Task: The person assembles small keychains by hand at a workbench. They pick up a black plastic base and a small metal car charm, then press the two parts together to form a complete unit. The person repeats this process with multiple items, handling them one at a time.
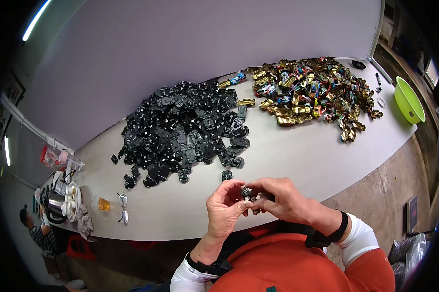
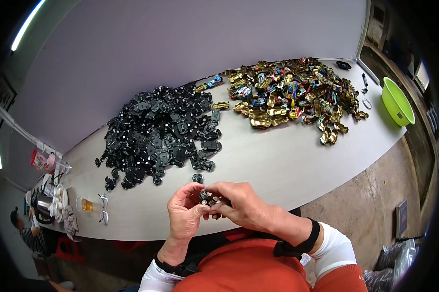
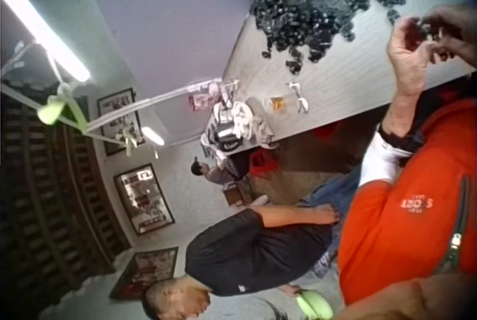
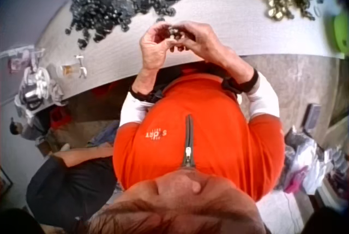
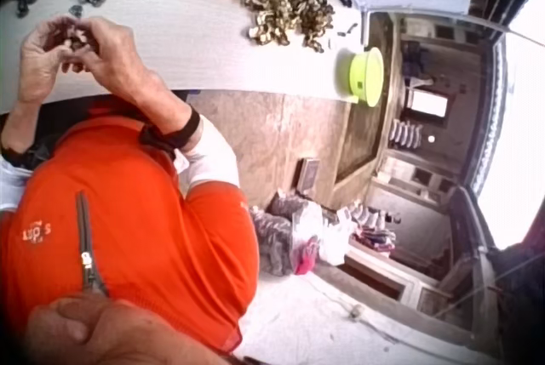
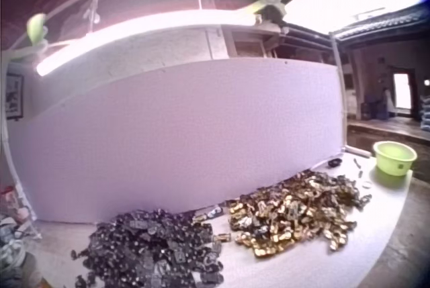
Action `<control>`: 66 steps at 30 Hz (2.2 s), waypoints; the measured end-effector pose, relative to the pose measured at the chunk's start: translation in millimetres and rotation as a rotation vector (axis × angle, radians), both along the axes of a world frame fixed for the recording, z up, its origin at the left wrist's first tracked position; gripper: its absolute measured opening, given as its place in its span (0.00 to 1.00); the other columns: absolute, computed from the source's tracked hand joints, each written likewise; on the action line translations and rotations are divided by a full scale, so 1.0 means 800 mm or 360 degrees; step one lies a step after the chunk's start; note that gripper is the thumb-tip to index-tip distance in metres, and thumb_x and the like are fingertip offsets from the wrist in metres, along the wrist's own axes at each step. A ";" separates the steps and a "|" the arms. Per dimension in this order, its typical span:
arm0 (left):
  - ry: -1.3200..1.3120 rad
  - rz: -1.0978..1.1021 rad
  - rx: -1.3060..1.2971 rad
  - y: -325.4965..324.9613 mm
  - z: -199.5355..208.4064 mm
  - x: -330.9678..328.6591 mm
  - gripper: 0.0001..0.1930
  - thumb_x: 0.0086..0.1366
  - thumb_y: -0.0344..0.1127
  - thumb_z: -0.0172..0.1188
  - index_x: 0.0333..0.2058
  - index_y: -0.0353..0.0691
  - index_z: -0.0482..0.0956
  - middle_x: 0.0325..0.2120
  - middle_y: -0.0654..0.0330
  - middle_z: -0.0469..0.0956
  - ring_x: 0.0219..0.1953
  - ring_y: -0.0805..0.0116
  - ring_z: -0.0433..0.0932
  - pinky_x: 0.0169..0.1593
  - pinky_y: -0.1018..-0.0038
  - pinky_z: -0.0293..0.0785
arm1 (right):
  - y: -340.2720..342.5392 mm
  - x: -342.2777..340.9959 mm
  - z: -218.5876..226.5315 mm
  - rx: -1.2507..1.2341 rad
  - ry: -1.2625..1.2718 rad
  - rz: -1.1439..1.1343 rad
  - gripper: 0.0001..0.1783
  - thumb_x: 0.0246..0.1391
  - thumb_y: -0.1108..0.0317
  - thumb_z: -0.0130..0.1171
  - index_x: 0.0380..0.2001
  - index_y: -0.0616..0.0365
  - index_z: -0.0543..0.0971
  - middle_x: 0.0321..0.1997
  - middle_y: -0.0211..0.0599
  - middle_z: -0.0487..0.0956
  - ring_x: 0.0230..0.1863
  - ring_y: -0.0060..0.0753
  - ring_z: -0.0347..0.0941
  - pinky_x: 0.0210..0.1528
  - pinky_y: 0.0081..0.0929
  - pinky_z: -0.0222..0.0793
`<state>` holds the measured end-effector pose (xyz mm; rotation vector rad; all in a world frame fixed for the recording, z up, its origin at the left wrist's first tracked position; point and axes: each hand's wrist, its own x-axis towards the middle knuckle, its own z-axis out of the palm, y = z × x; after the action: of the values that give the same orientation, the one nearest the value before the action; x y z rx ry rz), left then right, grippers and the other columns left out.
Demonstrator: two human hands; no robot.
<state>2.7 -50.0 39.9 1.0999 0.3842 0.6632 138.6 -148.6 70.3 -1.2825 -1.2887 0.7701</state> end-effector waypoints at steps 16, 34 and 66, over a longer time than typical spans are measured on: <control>0.0045 0.0384 0.1065 -0.003 0.002 -0.016 0.13 0.47 0.26 0.69 0.32 0.35 0.75 0.27 0.64 0.69 0.22 0.82 0.66 0.23 0.86 0.62 | 0.006 -0.001 -0.033 0.0139 -0.0017 0.0073 0.14 0.44 0.82 0.59 0.37 0.61 0.75 0.28 0.37 0.77 0.28 0.24 0.74 0.30 0.21 0.69; -0.0004 0.0265 0.1156 -0.007 0.010 -0.044 0.11 0.52 0.27 0.64 0.36 0.33 0.78 0.27 0.59 0.72 0.22 0.77 0.71 0.22 0.84 0.68 | 0.005 -0.008 -0.025 0.0375 -0.0264 0.0191 0.12 0.44 0.78 0.61 0.34 0.62 0.74 0.31 0.40 0.76 0.30 0.32 0.74 0.31 0.24 0.69; -0.0032 -0.0005 -0.0819 0.029 -0.021 -0.039 0.04 0.60 0.29 0.55 0.33 0.36 0.72 0.27 0.52 0.77 0.21 0.70 0.74 0.23 0.81 0.70 | -0.002 0.013 -0.024 -0.0658 0.0171 0.0056 0.13 0.59 0.67 0.44 0.38 0.62 0.76 0.23 0.32 0.74 0.28 0.22 0.69 0.32 0.23 0.67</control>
<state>-28.4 -26.6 22.8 0.6035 0.5021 0.5313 148.9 -150.0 50.9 -1.5224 -1.1012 1.1574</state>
